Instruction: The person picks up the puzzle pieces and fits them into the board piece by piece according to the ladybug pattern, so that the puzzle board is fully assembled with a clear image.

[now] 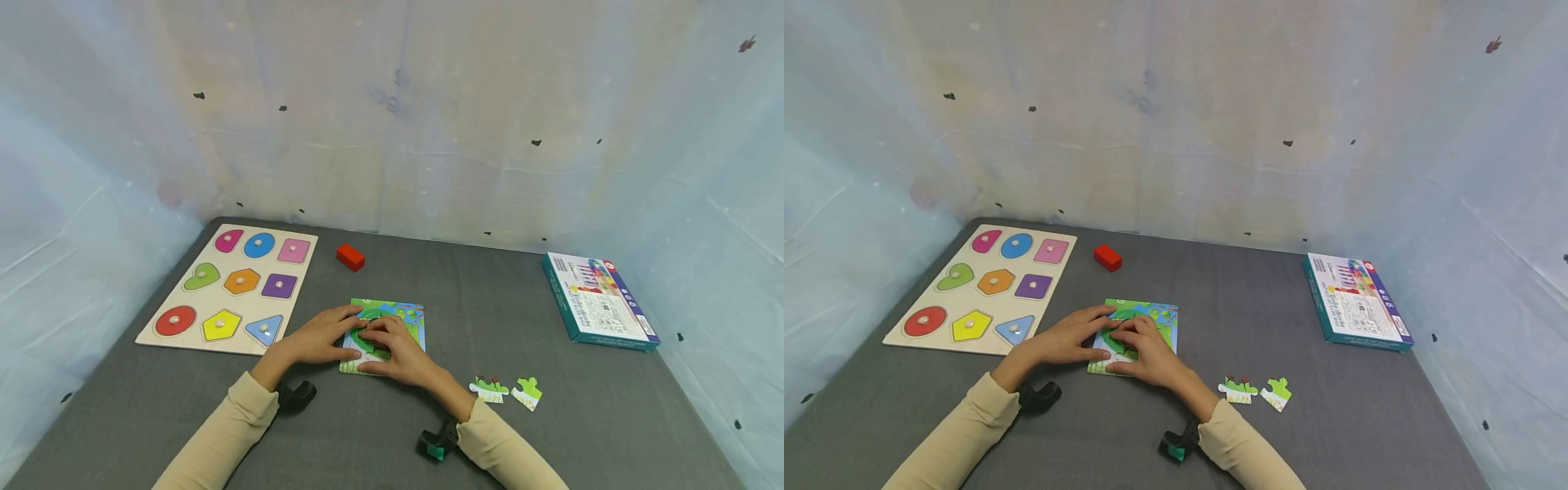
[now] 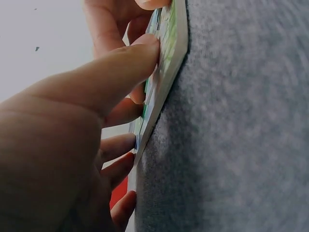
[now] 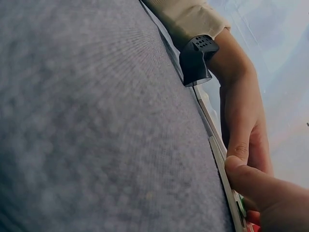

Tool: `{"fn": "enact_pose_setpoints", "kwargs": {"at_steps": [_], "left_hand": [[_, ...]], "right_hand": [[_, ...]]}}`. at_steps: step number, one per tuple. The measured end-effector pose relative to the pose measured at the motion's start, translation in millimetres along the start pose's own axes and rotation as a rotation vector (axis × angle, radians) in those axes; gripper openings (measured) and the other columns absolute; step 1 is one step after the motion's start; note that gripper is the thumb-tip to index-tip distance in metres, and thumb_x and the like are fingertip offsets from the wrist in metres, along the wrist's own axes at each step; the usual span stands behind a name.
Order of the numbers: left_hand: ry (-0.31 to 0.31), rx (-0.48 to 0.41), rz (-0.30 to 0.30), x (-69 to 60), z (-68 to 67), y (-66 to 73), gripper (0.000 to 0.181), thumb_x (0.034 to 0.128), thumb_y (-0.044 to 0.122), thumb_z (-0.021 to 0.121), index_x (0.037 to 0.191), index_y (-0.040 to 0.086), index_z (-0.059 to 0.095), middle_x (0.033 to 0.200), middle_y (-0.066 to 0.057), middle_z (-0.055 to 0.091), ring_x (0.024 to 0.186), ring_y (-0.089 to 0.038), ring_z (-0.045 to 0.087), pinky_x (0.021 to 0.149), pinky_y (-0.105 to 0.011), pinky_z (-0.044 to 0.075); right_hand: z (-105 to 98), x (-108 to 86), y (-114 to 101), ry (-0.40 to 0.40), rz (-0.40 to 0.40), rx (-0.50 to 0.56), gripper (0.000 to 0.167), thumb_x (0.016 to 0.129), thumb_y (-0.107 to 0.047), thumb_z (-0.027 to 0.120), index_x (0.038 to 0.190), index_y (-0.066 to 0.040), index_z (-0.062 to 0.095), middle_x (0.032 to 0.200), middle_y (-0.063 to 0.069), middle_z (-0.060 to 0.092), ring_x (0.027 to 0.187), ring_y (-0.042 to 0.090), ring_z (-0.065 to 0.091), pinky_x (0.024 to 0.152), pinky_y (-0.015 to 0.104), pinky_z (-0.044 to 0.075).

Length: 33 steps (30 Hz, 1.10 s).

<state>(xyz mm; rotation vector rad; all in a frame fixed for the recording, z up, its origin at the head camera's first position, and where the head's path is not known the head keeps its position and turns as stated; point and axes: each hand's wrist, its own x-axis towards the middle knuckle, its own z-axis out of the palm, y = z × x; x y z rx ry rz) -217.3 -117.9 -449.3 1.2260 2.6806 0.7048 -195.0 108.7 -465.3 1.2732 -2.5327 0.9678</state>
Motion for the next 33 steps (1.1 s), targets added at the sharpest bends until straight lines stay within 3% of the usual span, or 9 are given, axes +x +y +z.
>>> {"fn": "enact_pose_setpoints", "kwargs": {"at_steps": [6, 13, 17, 21, 26, 33], "left_hand": [[0.011, 0.021, 0.011, 0.2, 0.4, 0.1, 0.057, 0.0882, 0.046, 0.059, 0.133, 0.012, 0.05, 0.145, -0.015, 0.035, 0.133, -0.034, 0.032, 0.105, -0.056, 0.025], [0.016, 0.038, -0.002, 1.3, 0.1, 2.1, 0.057, 0.0867, 0.046, 0.061, 0.132, 0.012, 0.051, 0.145, -0.015, 0.036, 0.133, -0.033, 0.033, 0.105, -0.056, 0.026], [0.026, 0.043, -0.008, 1.7, 0.2, 2.7, 0.059, 0.0856, 0.046, 0.063, 0.133, 0.013, 0.05, 0.143, -0.014, 0.038, 0.132, -0.033, 0.034, 0.104, -0.055, 0.027], [0.045, 0.063, -0.01, 1.7, 0.7, 3.7, 0.06, 0.0841, 0.044, 0.065, 0.134, 0.014, 0.05, 0.142, -0.014, 0.04, 0.131, -0.032, 0.035, 0.104, -0.055, 0.028], [0.034, 0.109, -0.041, 2.3, 3.1, 5.9, 0.067, 0.0839, 0.052, 0.061, 0.14, 0.021, 0.044, 0.143, -0.014, 0.038, 0.133, -0.033, 0.032, 0.104, -0.056, 0.025], [0.039, 0.086, -0.057, 4.2, 5.7, 8.5, 0.069, 0.0832, 0.054, 0.061, 0.141, 0.023, 0.042, 0.142, -0.015, 0.036, 0.133, -0.035, 0.029, 0.103, -0.06, 0.022]], "right_hand": [[-0.9, 0.5, 1.9, 0.054, -0.029, -0.023, 0.045, 0.079, -0.032, 0.075, 0.115, -0.008, 0.065, 0.115, 0.008, 0.056, 0.109, 0.021, 0.044, 0.094, 0.035, 0.036], [-3.1, -0.6, 2.2, 0.14, 0.063, -0.104, 0.037, 0.083, -0.028, 0.071, 0.115, -0.011, 0.064, 0.117, 0.013, 0.053, 0.113, 0.027, 0.044, 0.096, 0.045, 0.035], [-1.9, -1.5, 3.3, 0.136, 0.124, -0.154, 0.036, 0.084, -0.029, 0.071, 0.115, -0.012, 0.063, 0.121, 0.018, 0.051, 0.118, 0.033, 0.042, 0.098, 0.055, 0.031], [-1.1, -1.6, 4.0, 0.116, 0.163, -0.157, 0.035, 0.084, -0.031, 0.069, 0.114, -0.013, 0.064, 0.124, 0.017, 0.049, 0.119, 0.032, 0.041, 0.098, 0.056, 0.029], [-0.5, -1.4, 4.4, 0.101, 0.187, -0.174, 0.034, 0.085, -0.033, 0.069, 0.112, -0.013, 0.063, 0.125, 0.016, 0.049, 0.121, 0.031, 0.04, 0.098, 0.056, 0.029], [-3.6, -2.0, 3.3, 0.063, 0.179, -0.204, 0.036, 0.087, -0.035, 0.066, 0.114, -0.012, 0.06, 0.125, 0.017, 0.048, 0.121, 0.033, 0.04, 0.098, 0.058, 0.029]]}}
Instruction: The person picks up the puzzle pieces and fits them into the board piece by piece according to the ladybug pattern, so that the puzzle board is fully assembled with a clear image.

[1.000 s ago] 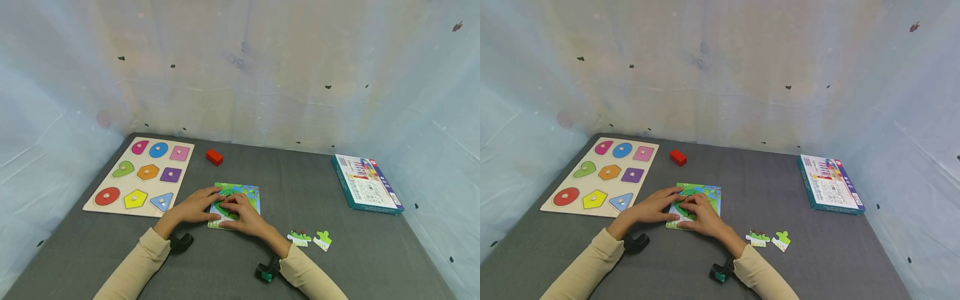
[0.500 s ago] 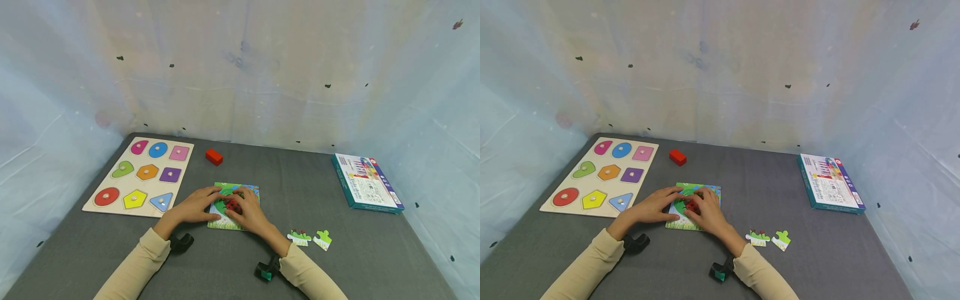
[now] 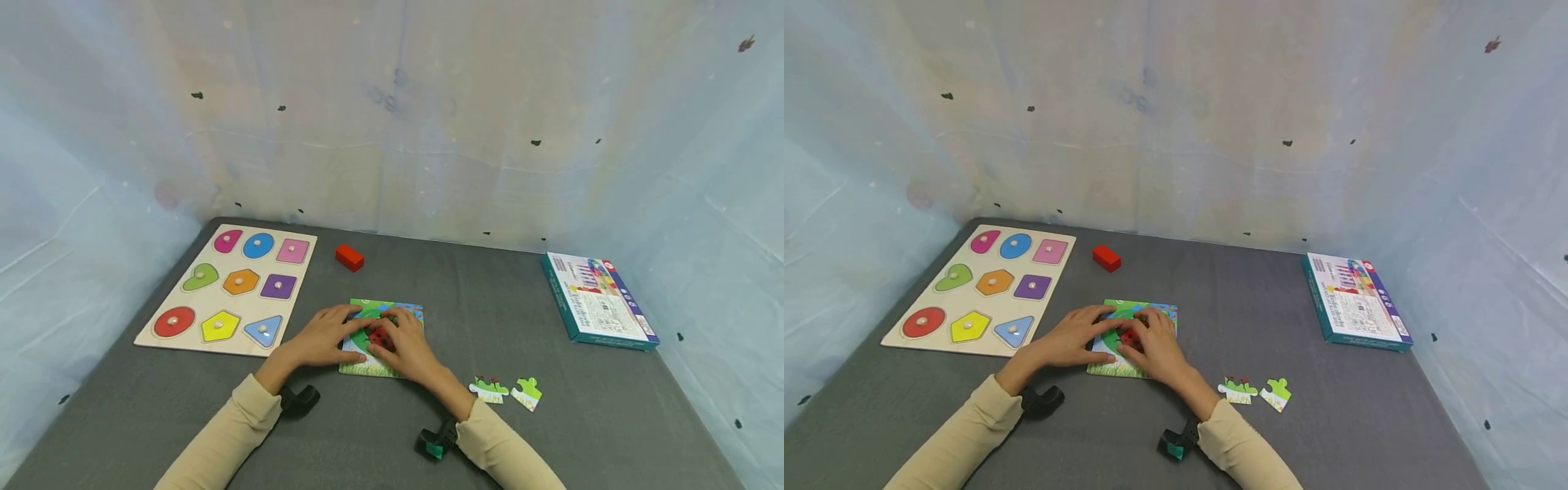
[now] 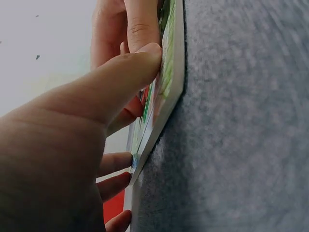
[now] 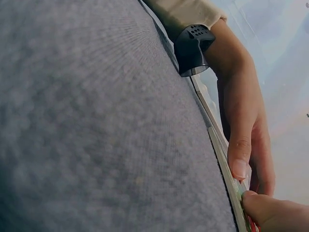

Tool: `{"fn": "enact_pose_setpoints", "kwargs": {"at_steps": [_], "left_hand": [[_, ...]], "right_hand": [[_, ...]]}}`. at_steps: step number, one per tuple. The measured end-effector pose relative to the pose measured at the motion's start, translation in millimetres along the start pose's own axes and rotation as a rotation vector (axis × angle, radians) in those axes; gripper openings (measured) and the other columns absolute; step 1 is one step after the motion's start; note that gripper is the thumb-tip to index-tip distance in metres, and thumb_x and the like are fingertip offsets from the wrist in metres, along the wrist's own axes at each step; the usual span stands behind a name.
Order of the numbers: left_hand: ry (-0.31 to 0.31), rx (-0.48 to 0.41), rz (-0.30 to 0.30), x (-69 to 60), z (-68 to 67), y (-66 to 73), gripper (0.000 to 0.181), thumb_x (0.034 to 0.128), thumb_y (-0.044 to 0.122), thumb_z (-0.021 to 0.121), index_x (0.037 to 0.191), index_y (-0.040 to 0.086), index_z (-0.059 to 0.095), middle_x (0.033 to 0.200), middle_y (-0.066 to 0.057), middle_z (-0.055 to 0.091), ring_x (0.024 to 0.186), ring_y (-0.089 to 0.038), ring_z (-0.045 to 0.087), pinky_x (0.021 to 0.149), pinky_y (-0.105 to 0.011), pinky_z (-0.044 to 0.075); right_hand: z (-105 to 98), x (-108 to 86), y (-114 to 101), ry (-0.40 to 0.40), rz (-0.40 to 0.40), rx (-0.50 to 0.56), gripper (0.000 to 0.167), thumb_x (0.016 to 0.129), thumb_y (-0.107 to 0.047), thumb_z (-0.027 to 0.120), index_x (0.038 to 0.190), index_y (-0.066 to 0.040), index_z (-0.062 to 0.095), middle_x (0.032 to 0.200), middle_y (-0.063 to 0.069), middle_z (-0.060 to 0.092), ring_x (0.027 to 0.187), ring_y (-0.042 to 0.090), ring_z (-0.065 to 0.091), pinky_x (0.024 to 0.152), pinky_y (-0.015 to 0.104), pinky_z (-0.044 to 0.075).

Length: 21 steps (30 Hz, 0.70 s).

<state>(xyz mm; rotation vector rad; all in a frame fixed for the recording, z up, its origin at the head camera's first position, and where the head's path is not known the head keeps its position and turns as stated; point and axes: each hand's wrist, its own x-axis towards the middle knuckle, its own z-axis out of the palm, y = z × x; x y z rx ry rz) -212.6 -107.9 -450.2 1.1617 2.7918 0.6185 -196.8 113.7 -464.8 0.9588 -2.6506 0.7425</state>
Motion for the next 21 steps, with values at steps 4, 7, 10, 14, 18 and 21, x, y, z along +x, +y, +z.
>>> {"fn": "enact_pose_setpoints", "kwargs": {"at_steps": [4, 7, 10, 14, 18, 21], "left_hand": [[-0.003, -0.008, 0.006, 1.4, 1.2, 0.7, 0.069, 0.0836, 0.054, 0.061, 0.142, 0.023, 0.042, 0.142, -0.015, 0.035, 0.133, -0.034, 0.028, 0.103, -0.06, 0.021], [-0.009, -0.002, 0.005, 1.5, 2.2, 0.1, 0.069, 0.0837, 0.055, 0.06, 0.142, 0.024, 0.041, 0.144, -0.014, 0.034, 0.134, -0.034, 0.027, 0.104, -0.059, 0.021], [-0.018, 0.022, -0.007, 1.6, 3.3, -1.0, 0.07, 0.0835, 0.058, 0.058, 0.143, 0.026, 0.039, 0.145, -0.013, 0.032, 0.135, -0.034, 0.026, 0.104, -0.059, 0.021], [-0.025, 0.033, -0.014, 1.6, 3.3, -0.7, 0.071, 0.083, 0.06, 0.057, 0.142, 0.025, 0.041, 0.146, -0.013, 0.031, 0.135, -0.036, 0.025, 0.104, -0.06, 0.02], [-0.027, 0.029, -0.02, 0.2, 2.7, -2.1, 0.071, 0.0825, 0.061, 0.057, 0.142, 0.025, 0.042, 0.146, -0.013, 0.032, 0.135, -0.036, 0.025, 0.104, -0.06, 0.02], [-0.032, 0.024, -0.028, 0.7, 3.5, -2.6, 0.072, 0.0819, 0.06, 0.058, 0.142, 0.026, 0.041, 0.147, -0.012, 0.031, 0.136, -0.035, 0.024, 0.104, -0.06, 0.019]], "right_hand": [[-7, -1.0, 2, -0.042, -0.053, 0.023, 0.04, 0.087, -0.031, 0.066, 0.119, -0.009, 0.058, 0.125, 0.02, 0.047, 0.118, 0.035, 0.042, 0.096, 0.057, 0.032], [-16, -2.3, 6, -0.114, -0.084, 0.091, 0.044, 0.088, -0.029, 0.065, 0.126, -0.009, 0.055, 0.129, 0.02, 0.045, 0.12, 0.032, 0.042, 0.096, 0.053, 0.035], [-25, -6.0, 13, -0.158, -0.087, 0.148, 0.045, 0.09, -0.029, 0.063, 0.13, -0.01, 0.053, 0.135, 0.018, 0.042, 0.127, 0.03, 0.038, 0.1, 0.05, 0.035], [-40, -16.5, 22, -0.114, -0.107, 0.17, 0.046, 0.089, -0.026, 0.064, 0.13, -0.009, 0.053, 0.14, 0.017, 0.039, 0.133, 0.03, 0.032, 0.101, 0.052, 0.034], [-57, -30.3, 32, -0.043, -0.173, 0.16, 0.049, 0.086, -0.019, 0.069, 0.13, -0.004, 0.052, 0.137, 0.019, 0.041, 0.127, 0.03, 0.039, 0.096, 0.049, 0.039], [-71, -45.0, 40, -0.019, -0.183, 0.158, 0.055, 0.082, -0.016, 0.072, 0.131, -0.004, 0.05, 0.133, 0.017, 0.044, 0.123, 0.028, 0.044, 0.093, 0.044, 0.042]]}}
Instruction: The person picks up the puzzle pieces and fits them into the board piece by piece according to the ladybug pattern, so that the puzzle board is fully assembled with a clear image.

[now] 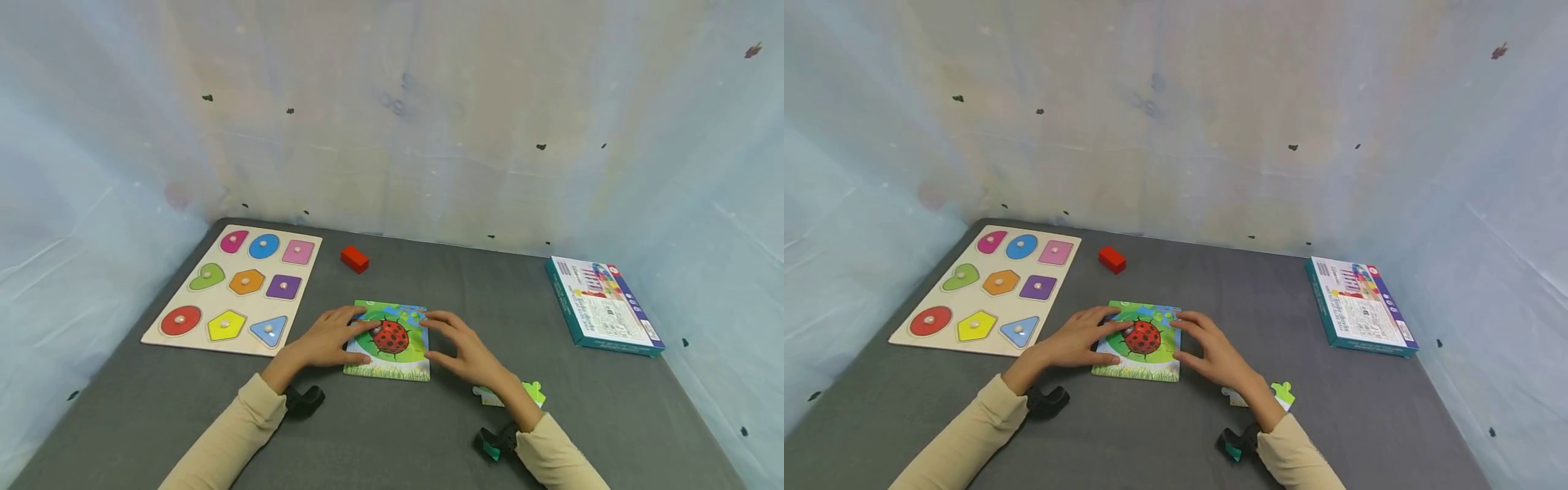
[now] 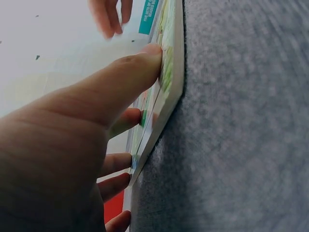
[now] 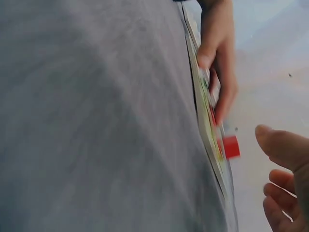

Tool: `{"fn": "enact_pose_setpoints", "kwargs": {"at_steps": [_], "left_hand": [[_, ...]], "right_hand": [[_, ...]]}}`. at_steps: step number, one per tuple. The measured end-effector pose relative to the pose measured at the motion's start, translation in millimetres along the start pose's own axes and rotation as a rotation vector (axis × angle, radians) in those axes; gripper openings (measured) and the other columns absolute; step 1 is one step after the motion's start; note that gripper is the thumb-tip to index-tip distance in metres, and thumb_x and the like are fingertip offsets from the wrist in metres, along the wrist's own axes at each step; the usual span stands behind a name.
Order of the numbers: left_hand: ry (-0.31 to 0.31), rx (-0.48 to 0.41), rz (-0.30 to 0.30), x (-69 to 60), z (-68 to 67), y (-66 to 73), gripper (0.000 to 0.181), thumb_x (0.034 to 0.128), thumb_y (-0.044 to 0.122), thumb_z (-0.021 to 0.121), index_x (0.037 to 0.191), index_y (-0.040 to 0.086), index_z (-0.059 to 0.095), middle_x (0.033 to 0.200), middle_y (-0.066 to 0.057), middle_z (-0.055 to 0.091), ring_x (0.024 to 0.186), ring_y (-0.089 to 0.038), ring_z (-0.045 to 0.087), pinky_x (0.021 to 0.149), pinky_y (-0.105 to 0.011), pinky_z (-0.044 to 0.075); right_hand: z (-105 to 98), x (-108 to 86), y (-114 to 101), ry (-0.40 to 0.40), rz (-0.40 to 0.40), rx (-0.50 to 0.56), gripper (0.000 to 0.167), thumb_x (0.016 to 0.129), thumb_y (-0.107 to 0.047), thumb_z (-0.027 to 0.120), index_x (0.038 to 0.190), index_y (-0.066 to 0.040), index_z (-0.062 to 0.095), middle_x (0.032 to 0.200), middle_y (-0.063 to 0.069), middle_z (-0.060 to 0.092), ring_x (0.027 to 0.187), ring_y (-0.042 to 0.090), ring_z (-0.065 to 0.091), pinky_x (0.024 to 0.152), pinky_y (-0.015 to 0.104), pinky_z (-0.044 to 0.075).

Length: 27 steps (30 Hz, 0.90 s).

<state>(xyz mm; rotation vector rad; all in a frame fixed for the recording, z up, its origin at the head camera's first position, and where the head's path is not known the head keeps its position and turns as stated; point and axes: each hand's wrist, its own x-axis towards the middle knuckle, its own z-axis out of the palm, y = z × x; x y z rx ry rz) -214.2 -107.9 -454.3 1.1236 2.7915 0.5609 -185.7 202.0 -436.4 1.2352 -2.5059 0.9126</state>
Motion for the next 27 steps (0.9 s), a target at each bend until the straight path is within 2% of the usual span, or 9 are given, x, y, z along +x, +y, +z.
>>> {"fn": "enact_pose_setpoints", "kwargs": {"at_steps": [5, 13, 19, 24, 27], "left_hand": [[-0.005, 0.001, -0.013, -0.6, -0.2, -1.4, 0.072, 0.0817, 0.061, 0.058, 0.143, 0.028, 0.04, 0.147, -0.011, 0.03, 0.136, -0.033, 0.023, 0.105, -0.059, 0.018], [-0.007, -0.001, -0.004, -0.2, -1.7, 0.7, 0.072, 0.0818, 0.063, 0.056, 0.142, 0.026, 0.041, 0.147, -0.012, 0.03, 0.136, -0.035, 0.024, 0.104, -0.06, 0.02], [-0.003, 0.005, -0.007, -0.5, -1.3, -0.6, 0.072, 0.082, 0.062, 0.057, 0.143, 0.027, 0.04, 0.147, -0.011, 0.03, 0.136, -0.033, 0.023, 0.105, -0.059, 0.019], [-0.006, 0.002, -0.007, -0.4, -1.4, -0.4, 0.072, 0.0817, 0.063, 0.056, 0.143, 0.027, 0.04, 0.147, -0.012, 0.03, 0.136, -0.033, 0.023, 0.105, -0.059, 0.019], [-0.005, -0.007, -0.004, -0.3, -1.6, 0.2, 0.073, 0.0814, 0.063, 0.057, 0.142, 0.027, 0.04, 0.147, -0.012, 0.03, 0.136, -0.034, 0.023, 0.104, -0.059, 0.019]], "right_hand": [[-19, -25.6, 2, -0.006, 0.067, -0.014, 0.062, 0.079, -0.019, 0.075, 0.135, -0.011, 0.048, 0.129, 0.007, 0.048, 0.116, 0.021, 0.05, 0.088, 0.041, 0.046], [-41, -63.1, -2, -0.049, 0.248, -0.011, 0.067, 0.072, -0.024, 0.08, 0.131, -0.008, 0.053, 0.126, -0.001, 0.051, 0.112, 0.019, 0.052, 0.085, 0.04, 0.048], [-44, -81.2, -2, -0.099, 0.302, -0.049, 0.068, 0.071, -0.033, 0.08, 0.13, -0.01, 0.055, 0.123, -0.001, 0.051, 0.11, 0.018, 0.052, 0.085, 0.041, 0.047], [-42, -89.9, -3, -0.11, 0.347, -0.078, 0.065, 0.071, -0.04, 0.079, 0.127, -0.014, 0.058, 0.12, -0.002, 0.051, 0.108, 0.015, 0.049, 0.085, 0.041, 0.045], [-41, -92.5, -3, -0.109, 0.343, -0.077, 0.063, 0.071, -0.041, 0.079, 0.125, -0.014, 0.06, 0.118, -0.002, 0.051, 0.106, 0.012, 0.047, 0.084, 0.039, 0.044]]}}
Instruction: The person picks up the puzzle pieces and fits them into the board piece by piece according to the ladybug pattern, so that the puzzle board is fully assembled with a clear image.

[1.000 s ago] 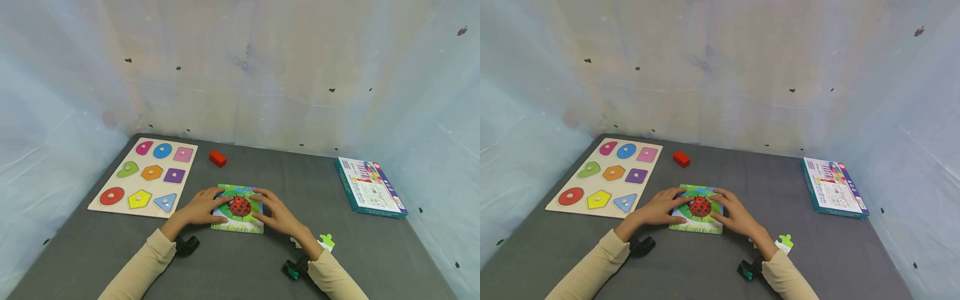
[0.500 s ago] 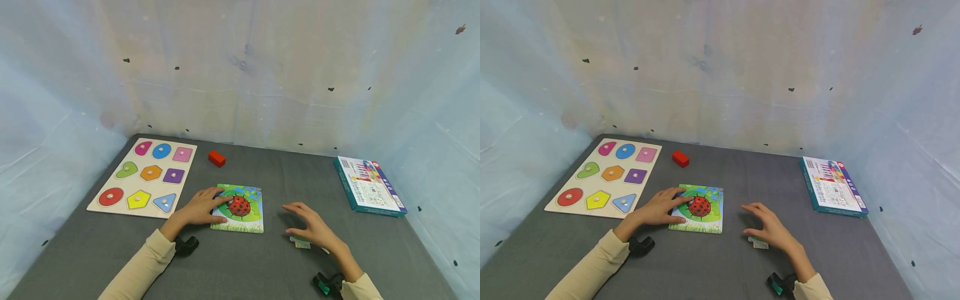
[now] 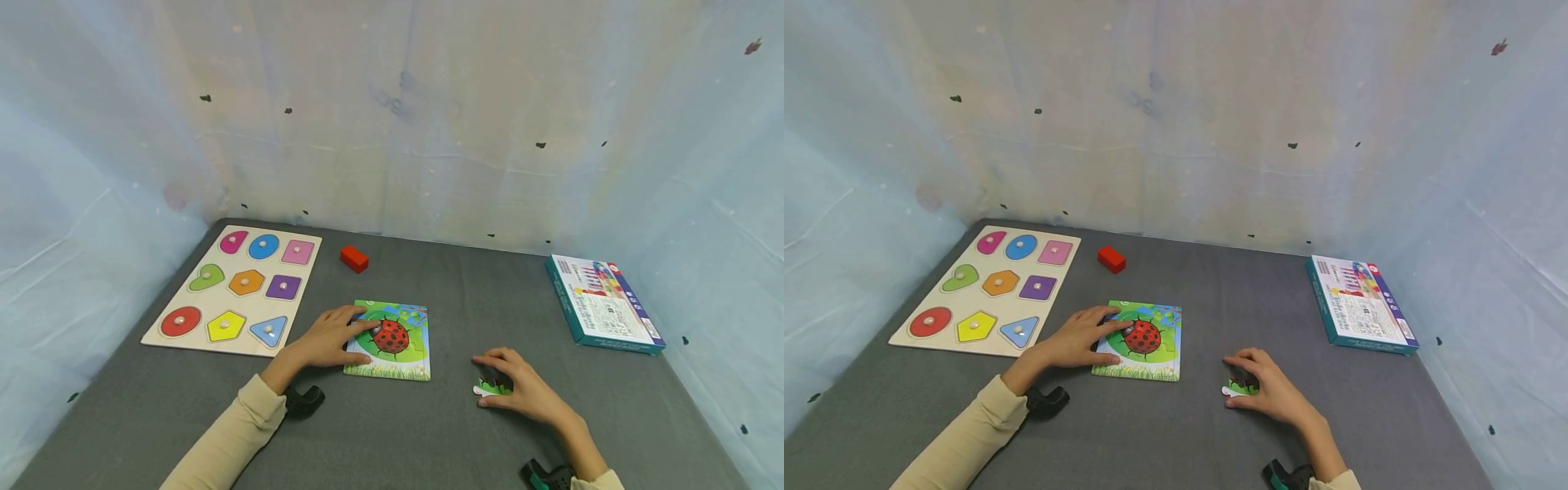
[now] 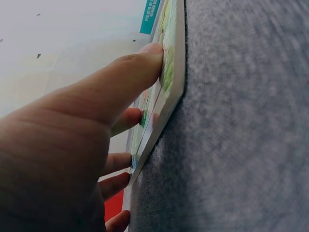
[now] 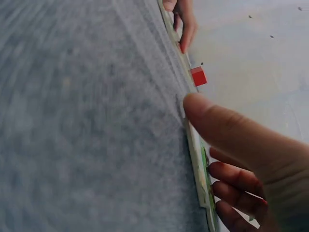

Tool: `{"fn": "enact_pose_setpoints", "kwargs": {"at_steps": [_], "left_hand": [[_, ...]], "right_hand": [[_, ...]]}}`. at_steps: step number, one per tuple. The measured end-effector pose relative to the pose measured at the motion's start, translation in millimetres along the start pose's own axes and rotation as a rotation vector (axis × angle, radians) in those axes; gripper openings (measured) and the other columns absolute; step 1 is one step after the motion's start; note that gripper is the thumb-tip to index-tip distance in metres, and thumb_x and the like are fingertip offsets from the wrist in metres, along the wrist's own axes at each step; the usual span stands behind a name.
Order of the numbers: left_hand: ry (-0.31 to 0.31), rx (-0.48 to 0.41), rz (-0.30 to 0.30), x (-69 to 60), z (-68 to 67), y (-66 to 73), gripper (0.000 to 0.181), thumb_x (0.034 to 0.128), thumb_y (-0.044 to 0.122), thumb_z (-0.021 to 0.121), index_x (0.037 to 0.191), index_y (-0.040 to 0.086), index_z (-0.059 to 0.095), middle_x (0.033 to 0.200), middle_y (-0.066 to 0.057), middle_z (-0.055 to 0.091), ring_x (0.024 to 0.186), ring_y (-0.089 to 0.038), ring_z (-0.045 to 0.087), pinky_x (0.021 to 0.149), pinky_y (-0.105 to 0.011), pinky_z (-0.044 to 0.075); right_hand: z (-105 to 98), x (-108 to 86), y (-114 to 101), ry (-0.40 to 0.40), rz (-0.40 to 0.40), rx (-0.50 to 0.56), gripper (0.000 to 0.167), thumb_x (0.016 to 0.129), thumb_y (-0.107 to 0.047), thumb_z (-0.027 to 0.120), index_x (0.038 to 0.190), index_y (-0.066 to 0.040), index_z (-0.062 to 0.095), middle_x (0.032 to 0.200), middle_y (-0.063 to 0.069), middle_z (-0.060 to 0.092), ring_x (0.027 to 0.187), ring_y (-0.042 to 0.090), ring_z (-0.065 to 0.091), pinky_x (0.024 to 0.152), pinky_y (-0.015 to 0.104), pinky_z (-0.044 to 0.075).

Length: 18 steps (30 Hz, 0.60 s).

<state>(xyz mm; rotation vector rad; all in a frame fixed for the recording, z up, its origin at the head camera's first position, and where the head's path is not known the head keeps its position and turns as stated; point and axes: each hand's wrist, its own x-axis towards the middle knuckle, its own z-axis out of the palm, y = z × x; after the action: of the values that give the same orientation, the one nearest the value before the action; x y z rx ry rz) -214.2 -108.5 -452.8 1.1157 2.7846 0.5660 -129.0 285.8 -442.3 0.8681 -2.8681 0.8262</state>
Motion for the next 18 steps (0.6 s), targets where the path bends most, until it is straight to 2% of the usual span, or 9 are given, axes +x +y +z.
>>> {"fn": "enact_pose_setpoints", "kwargs": {"at_steps": [4, 8, 13, 18], "left_hand": [[0.017, -0.011, 0.011, 0.2, 1.3, -0.5, 0.072, 0.081, 0.062, 0.058, 0.142, 0.025, 0.042, 0.146, -0.012, 0.031, 0.135, -0.035, 0.024, 0.103, -0.06, 0.019], [0.03, -0.011, 0.017, 0.8, 3.4, -2.0, 0.072, 0.0809, 0.061, 0.059, 0.141, 0.024, 0.043, 0.145, -0.013, 0.032, 0.135, -0.035, 0.025, 0.103, -0.061, 0.019], [0.013, -0.006, 0.004, 0.9, 2.1, -0.9, 0.073, 0.0811, 0.062, 0.058, 0.142, 0.025, 0.041, 0.147, -0.012, 0.03, 0.136, -0.034, 0.024, 0.104, -0.06, 0.019], [0.014, -0.007, 0.005, 0.3, -1.1, 2.0, 0.072, 0.0812, 0.061, 0.059, 0.141, 0.024, 0.044, 0.146, -0.012, 0.032, 0.135, -0.034, 0.026, 0.104, -0.06, 0.02]], "right_hand": [[0, -1.6, 1, -0.01, -0.032, 0.013, 0.063, 0.069, -0.04, 0.08, 0.123, -0.014, 0.061, 0.116, -0.003, 0.051, 0.103, 0.008, 0.044, 0.082, 0.035, 0.042], [-5, -4.2, 2, -0.056, -0.042, 0.018, 0.061, 0.071, -0.041, 0.078, 0.124, -0.015, 0.06, 0.115, -0.003, 0.05, 0.102, 0.008, 0.043, 0.082, 0.034, 0.042], [-15, -6.7, 5, -0.112, -0.036, 0.047, 0.054, 0.076, -0.036, 0.075, 0.123, -0.013, 0.06, 0.113, -0.002, 0.052, 0.099, 0.012, 0.05, 0.08, 0.033, 0.045], [-19, -6.8, 7, -0.121, -0.068, 0.116, 0.042, 0.08, -0.026, 0.074, 0.117, -0.009, 0.062, 0.109, 0.002, 0.056, 0.092, 0.014, 0.056, 0.076, 0.029, 0.048]]}}
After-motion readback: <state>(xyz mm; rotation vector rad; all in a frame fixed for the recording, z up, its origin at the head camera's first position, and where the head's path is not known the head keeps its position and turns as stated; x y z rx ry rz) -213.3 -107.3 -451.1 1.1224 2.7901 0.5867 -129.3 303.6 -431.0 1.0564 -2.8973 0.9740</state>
